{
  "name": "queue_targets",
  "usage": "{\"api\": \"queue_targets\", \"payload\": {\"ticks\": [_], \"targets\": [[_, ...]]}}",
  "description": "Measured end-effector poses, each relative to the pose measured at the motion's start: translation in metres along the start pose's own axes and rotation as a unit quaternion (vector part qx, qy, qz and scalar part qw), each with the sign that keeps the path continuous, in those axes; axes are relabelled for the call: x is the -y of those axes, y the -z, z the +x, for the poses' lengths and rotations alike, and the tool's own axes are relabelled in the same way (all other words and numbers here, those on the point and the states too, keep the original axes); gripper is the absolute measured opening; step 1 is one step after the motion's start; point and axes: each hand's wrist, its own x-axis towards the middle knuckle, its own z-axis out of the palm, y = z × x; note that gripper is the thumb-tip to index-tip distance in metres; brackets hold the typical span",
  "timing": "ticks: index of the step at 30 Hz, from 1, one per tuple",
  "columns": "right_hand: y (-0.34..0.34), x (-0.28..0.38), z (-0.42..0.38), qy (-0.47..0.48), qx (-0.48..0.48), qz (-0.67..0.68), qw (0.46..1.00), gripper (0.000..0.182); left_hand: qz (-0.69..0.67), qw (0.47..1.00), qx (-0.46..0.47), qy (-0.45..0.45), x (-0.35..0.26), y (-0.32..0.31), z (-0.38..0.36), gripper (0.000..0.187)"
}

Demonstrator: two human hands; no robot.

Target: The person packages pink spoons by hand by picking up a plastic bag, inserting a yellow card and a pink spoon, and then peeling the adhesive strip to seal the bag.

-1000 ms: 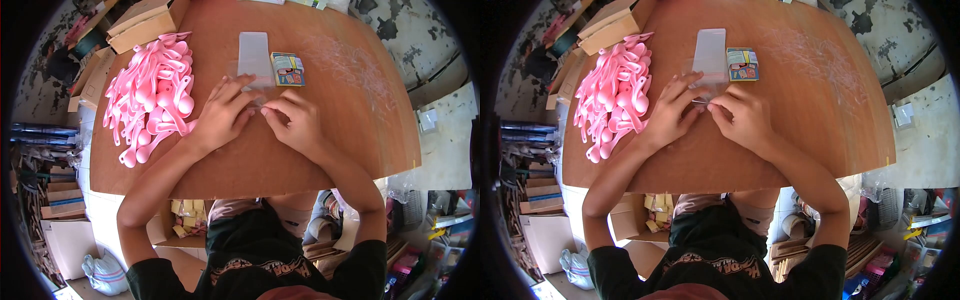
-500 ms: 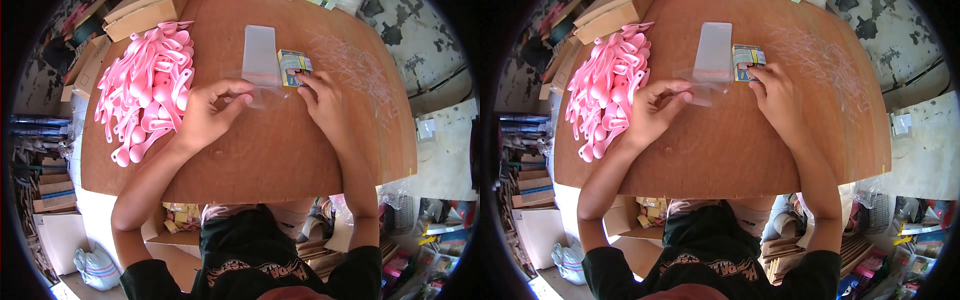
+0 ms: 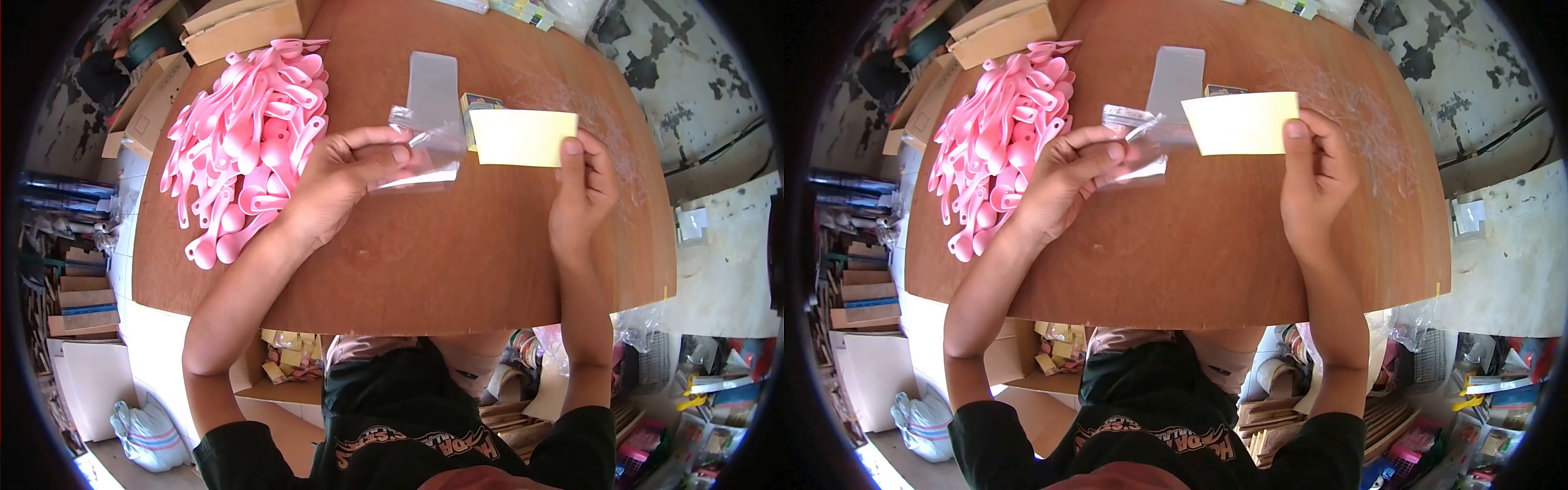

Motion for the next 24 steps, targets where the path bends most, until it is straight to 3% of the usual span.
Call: {"api": "queue_targets", "payload": {"ticks": [2, 5, 9, 16, 22, 24], "targets": [[0.001, 0.011, -0.001, -0.096, -0.02, 0.128, 0.987, 0.017, 0.05, 0.998, 0.002, 0.039, 0.002, -0.001, -0.001, 0.034], [0.0, 0.013, -0.005, -0.141, 0.009, 0.164, 0.976, 0.019, 0.158, 0.985, 0.024, 0.071, 0.0, -0.004, -0.003, 0.038], [-0.009, 0.01, -0.009, -0.182, 0.055, 0.095, 0.977, 0.02, 0.205, 0.976, 0.058, 0.039, 0.006, -0.007, -0.004, 0.041], [-0.007, 0.014, -0.008, -0.265, 0.225, 0.065, 0.935, 0.017, 0.226, 0.973, 0.042, 0.017, 0.003, -0.006, -0.005, 0.041], [-0.015, 0.016, -0.02, -0.251, 0.261, 0.109, 0.926, 0.016, 0.281, 0.955, 0.08, 0.044, -0.004, -0.015, -0.009, 0.045], [-0.015, 0.016, -0.019, -0.236, 0.246, 0.114, 0.933, 0.016, 0.257, 0.959, 0.119, -0.006, -0.006, -0.012, -0.011, 0.043]]}}
